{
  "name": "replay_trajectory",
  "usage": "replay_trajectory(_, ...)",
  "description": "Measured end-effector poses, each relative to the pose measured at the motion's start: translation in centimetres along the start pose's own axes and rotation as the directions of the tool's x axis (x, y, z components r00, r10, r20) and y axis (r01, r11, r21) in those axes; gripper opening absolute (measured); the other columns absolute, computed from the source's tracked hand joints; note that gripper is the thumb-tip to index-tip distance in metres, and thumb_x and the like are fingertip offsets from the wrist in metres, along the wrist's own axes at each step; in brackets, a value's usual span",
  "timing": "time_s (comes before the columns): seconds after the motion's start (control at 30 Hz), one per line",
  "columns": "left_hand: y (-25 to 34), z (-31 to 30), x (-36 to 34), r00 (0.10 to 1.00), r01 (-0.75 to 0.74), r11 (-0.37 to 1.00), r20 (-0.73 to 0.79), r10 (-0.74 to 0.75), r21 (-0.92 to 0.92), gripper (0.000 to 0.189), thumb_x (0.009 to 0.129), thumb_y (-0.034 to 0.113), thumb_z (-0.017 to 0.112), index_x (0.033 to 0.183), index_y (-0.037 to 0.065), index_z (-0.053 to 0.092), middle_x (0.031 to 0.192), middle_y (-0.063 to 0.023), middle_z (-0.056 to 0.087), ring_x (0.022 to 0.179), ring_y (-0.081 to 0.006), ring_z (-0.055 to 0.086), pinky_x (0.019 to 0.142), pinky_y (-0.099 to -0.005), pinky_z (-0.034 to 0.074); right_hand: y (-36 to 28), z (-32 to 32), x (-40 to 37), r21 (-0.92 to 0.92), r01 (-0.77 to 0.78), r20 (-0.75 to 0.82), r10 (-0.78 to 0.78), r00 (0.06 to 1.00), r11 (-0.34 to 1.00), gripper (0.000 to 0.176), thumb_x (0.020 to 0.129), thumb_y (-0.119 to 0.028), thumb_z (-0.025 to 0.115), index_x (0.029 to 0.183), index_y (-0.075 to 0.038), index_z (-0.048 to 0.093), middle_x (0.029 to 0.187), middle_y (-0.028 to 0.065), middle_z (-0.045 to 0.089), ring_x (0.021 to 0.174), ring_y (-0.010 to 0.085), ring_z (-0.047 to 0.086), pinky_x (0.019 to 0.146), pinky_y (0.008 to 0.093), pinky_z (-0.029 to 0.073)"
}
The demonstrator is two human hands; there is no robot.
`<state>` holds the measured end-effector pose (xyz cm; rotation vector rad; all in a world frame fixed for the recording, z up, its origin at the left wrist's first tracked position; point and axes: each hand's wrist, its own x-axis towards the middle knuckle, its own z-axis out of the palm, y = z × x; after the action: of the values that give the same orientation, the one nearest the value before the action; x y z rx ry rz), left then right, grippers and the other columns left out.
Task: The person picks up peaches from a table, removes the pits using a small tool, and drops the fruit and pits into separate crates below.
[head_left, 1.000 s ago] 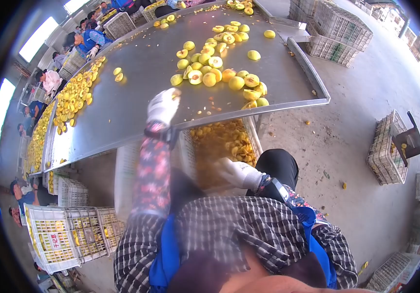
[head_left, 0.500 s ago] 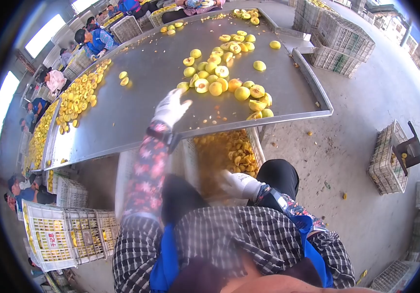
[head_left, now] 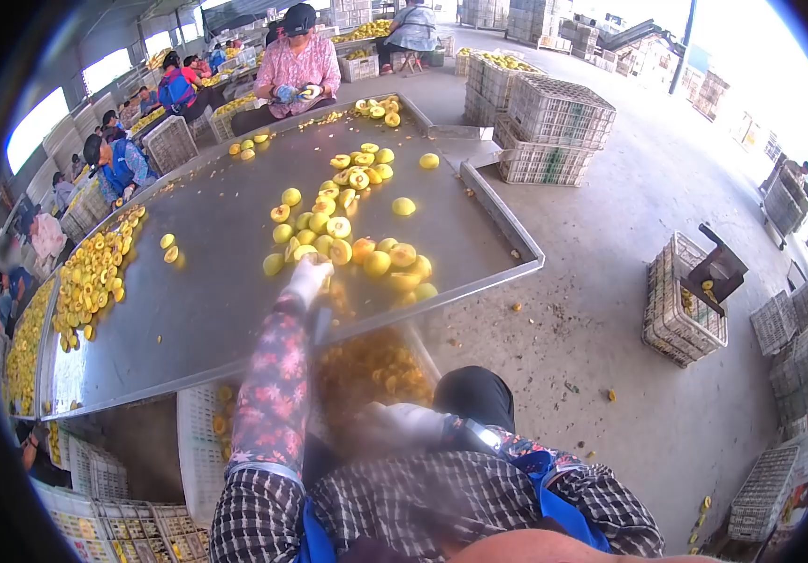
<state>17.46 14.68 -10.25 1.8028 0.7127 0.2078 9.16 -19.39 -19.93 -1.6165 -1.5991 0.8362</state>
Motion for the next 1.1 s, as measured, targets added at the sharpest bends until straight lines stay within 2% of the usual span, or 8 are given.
replay_trajectory(0.07, 0.6, -1.3, -4.3, 0.977, 0.132, 0.615, 0.207, 0.052, -0.777, 0.033, 0.084, 0.011, 0.057, 0.117, 0.01, 0.057, 0.117, -0.0075, 0.061, 0.105, -0.0227, 0.059, 0.085, -0.0426, 0.052, -1.3, -1.3, -0.3, 0.033, -0.078, 0.012, 0.078, 0.997, 0.996, 0.046, 0.097, -0.037, 0.047, 0.127, -0.002, 0.047, 0.114, 0.0259, 0.059, 0.107, 0.0392, 0.058, 0.093, 0.0462, 0.046)
replay_trajectory(0.13, 0.5, -1.9, -8.5, 0.898, 0.161, 0.329, 0.276, 0.342, -0.931, 0.045, 0.075, 0.007, 0.06, 0.12, 0.0, 0.056, 0.113, -0.0117, 0.065, 0.109, -0.0285, 0.06, 0.098, -0.0463, 0.049, -3.4, -2.0, -0.5, -0.297, 0.024, 0.032, -0.015, 0.999, 0.955, 0.049, 0.098, -0.04, 0.046, 0.126, 0.0, 0.048, 0.12, 0.0251, 0.055, 0.111, 0.0371, 0.056, 0.096, 0.0445, 0.046)
replay_trajectory(0.27, 4.3, -0.8, -17.9, 0.928, 0.201, -0.079, 0.164, 0.334, -0.977, 0.053, 0.09, 0.035, 0.061, 0.128, -0.001, 0.049, 0.127, -0.0227, 0.054, 0.119, -0.0428, 0.052, 0.103, -0.0517, 0.045, -9.7, -5.8, 0.1, 0.002, -0.144, -0.247, 0.14, 0.959, 0.99, 0.032, 0.095, -0.02, 0.055, 0.121, -0.001, 0.053, 0.096, 0.0222, 0.065, 0.095, 0.0366, 0.065, 0.079, 0.0412, 0.052)
replay_trajectory(0.43, 4.2, 1.3, -21.3, 0.976, -0.068, 0.043, -0.058, 0.208, -0.997, 0.05, 0.094, 0.046, 0.056, 0.125, 0.007, 0.052, 0.122, -0.018, 0.055, 0.11, -0.0368, 0.057, 0.096, -0.0491, 0.05, -12.6, -8.7, 2.6, -0.223, -0.037, -0.551, -0.095, 0.829, 0.974, 0.026, 0.092, -0.021, 0.057, 0.113, -0.006, 0.053, 0.084, 0.0205, 0.066, 0.075, 0.0387, 0.065, 0.067, 0.0452, 0.052)
replay_trajectory(0.67, 5.1, 3.7, -22.9, 0.973, -0.144, 0.116, -0.12, 0.197, -0.983, 0.052, 0.095, 0.048, 0.052, 0.125, 0.006, 0.049, 0.112, -0.0143, 0.057, 0.1, -0.0305, 0.059, 0.09, -0.0434, 0.049, -15.5, -10.3, 5.1, -0.506, -0.064, -0.585, -0.288, 0.758, 0.86, 0.03, 0.09, -0.02, 0.059, 0.115, -0.005, 0.05, 0.082, 0.017, 0.067, 0.074, 0.0337, 0.067, 0.065, 0.0422, 0.053)
replay_trajectory(0.87, 5.1, 3.9, -23.6, 0.986, -0.14, 0.148, -0.125, 0.112, -0.979, 0.047, 0.096, 0.046, 0.052, 0.114, 0.002, 0.055, 0.105, -0.0126, 0.06, 0.094, -0.0277, 0.061, 0.087, -0.0398, 0.051, -15.6, -9.5, 5.3, -0.44, -0.234, -0.469, 0.001, 0.883, 0.867, 0.037, 0.091, -0.019, 0.056, 0.12, 0.002, 0.048, 0.077, 0.0171, 0.067, 0.068, 0.0346, 0.067, 0.062, 0.0435, 0.053)
replay_trajectory(1.07, 4.2, 3.2, -24.2, 0.985, -0.159, 0.403, -0.116, 0.13, -0.901, 0.047, 0.097, 0.044, 0.052, 0.114, 0.0, 0.054, 0.106, -0.0166, 0.063, 0.093, -0.0267, 0.064, 0.086, -0.0356, 0.053, -12.9, -8.6, 4.9, -0.293, 0.058, -0.446, -0.19, 0.874, 0.954, 0.046, 0.095, -0.028, 0.054, 0.129, 0.003, 0.044, 0.083, 0.0197, 0.067, 0.065, 0.0319, 0.066, 0.062, 0.0415, 0.052)
replay_trajectory(1.1, 4.1, 2.9, -24.3, 0.976, -0.196, 0.462, -0.128, 0.175, -0.865, 0.049, 0.098, 0.045, 0.05, 0.116, -0.001, 0.053, 0.109, -0.018, 0.064, 0.094, -0.0263, 0.065, 0.087, -0.0347, 0.054, -12.3, -8.6, 4.7, 0.027, 0.02, -0.376, -0.008, 0.927, 0.999, 0.045, 0.096, -0.031, 0.053, 0.126, 0.001, 0.047, 0.08, 0.0159, 0.065, 0.062, 0.0283, 0.063, 0.058, 0.0392, 0.051)
